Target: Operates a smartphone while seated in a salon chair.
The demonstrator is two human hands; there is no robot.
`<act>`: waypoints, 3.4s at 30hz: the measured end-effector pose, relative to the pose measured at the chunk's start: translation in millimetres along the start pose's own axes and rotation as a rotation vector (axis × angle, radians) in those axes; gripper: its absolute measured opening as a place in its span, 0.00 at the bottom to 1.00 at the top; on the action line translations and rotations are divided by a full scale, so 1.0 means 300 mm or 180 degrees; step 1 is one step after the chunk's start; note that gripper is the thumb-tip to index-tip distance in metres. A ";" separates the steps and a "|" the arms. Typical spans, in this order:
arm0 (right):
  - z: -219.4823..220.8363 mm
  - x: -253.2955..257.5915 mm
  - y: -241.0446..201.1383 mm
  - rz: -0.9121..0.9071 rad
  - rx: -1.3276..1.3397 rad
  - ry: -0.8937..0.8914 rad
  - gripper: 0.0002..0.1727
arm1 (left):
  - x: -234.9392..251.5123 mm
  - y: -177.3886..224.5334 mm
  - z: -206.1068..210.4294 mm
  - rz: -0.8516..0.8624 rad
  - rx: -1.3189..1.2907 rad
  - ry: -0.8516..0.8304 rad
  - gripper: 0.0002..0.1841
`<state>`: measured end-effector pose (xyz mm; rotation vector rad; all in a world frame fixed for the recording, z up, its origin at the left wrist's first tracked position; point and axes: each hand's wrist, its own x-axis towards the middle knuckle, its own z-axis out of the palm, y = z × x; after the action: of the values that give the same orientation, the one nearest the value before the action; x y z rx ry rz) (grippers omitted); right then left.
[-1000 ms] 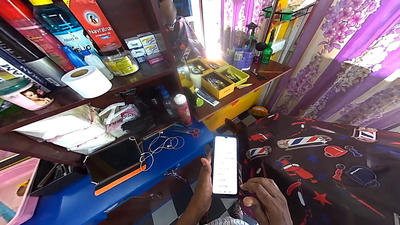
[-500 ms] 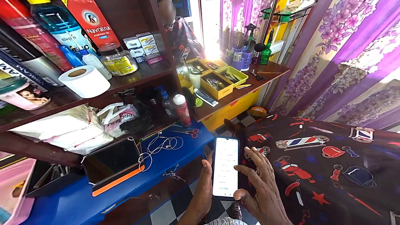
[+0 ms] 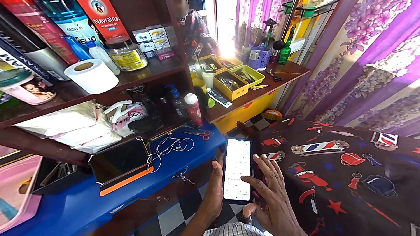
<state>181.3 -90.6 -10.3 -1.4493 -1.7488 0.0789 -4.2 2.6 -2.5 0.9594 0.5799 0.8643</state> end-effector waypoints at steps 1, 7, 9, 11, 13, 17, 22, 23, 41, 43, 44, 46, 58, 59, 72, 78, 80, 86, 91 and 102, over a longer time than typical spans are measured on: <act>0.001 -0.001 0.000 -0.0018 -0.0010 -0.0021 0.40 | 0.000 0.001 0.000 0.0000 -0.0014 -0.0012 0.52; -0.006 0.000 0.000 -0.0090 -0.0036 -0.0062 0.41 | 0.000 -0.001 -0.002 0.0009 -0.0048 -0.0041 0.50; -0.007 0.000 0.003 -0.0107 -0.0050 -0.0084 0.41 | -0.001 0.003 0.001 0.0017 -0.0036 -0.0053 0.50; -0.005 -0.002 0.003 -0.0117 -0.0050 -0.0099 0.42 | -0.003 0.005 0.004 0.0034 -0.0045 -0.0076 0.50; -0.006 -0.001 0.003 -0.0119 -0.0025 -0.0095 0.42 | -0.003 0.008 0.008 0.0062 -0.0053 -0.0077 0.50; -0.016 0.010 -0.001 -0.0118 -0.0095 -0.0073 0.46 | -0.006 0.009 0.008 0.0060 -0.0045 -0.0077 0.50; -0.026 0.011 0.001 -0.0068 -0.0125 -0.0072 0.46 | -0.011 0.012 0.009 0.0034 -0.0041 -0.0091 0.51; -0.025 0.010 0.000 -0.0064 -0.0113 -0.0071 0.46 | -0.012 0.011 0.010 0.0035 -0.0053 -0.0093 0.50; -0.003 -0.009 -0.013 -0.0110 -0.0086 -0.0217 0.43 | -0.027 0.008 0.008 0.0057 -0.0124 -0.0065 0.51; 0.000 -0.008 -0.013 -0.0134 -0.0072 -0.0219 0.42 | -0.028 0.005 0.004 0.0054 -0.0112 -0.0077 0.51; 0.001 -0.007 -0.013 -0.0145 -0.0071 -0.0224 0.41 | -0.028 0.002 0.001 0.0048 -0.0094 -0.0068 0.50; 0.001 -0.001 -0.017 -0.0167 -0.0086 -0.0256 0.39 | -0.033 -0.001 -0.002 0.0038 -0.0074 -0.0057 0.49; -0.031 0.088 -0.001 -0.0067 -0.0447 -0.0211 0.37 | -0.036 -0.005 0.007 0.0024 -0.0062 -0.0057 0.49; -0.029 0.085 0.000 -0.0061 -0.0431 -0.0215 0.37 | -0.036 -0.004 0.006 0.0015 -0.0060 -0.0048 0.49; -0.016 0.062 0.002 0.0028 -0.0440 -0.0177 0.37 | -0.026 -0.001 0.005 0.0010 -0.0027 -0.0042 0.51; -0.021 0.037 -0.001 -0.0018 -0.0239 -0.0177 0.43 | -0.017 -0.002 0.004 0.0061 -0.0071 -0.0089 0.50; -0.016 0.032 -0.005 -0.0062 -0.0205 -0.0206 0.44 | -0.013 0.002 0.009 0.0054 -0.0071 -0.0065 0.52; -0.009 0.031 -0.001 -0.0044 -0.0207 -0.0252 0.44 | -0.008 0.013 0.016 0.0109 -0.0081 -0.0194 0.53; -0.009 0.036 0.006 -0.0045 -0.0239 -0.0204 0.43 | -0.009 0.011 0.014 0.0117 -0.0108 -0.0177 0.53; -0.026 0.049 0.005 0.0132 -0.0448 0.0012 0.41 | -0.010 0.011 0.014 0.0093 -0.0066 -0.0156 0.54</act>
<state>187.6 -81.4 2.0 -1.5858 -1.7508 -0.0255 -4.0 -0.8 2.6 0.9695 0.5153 0.8689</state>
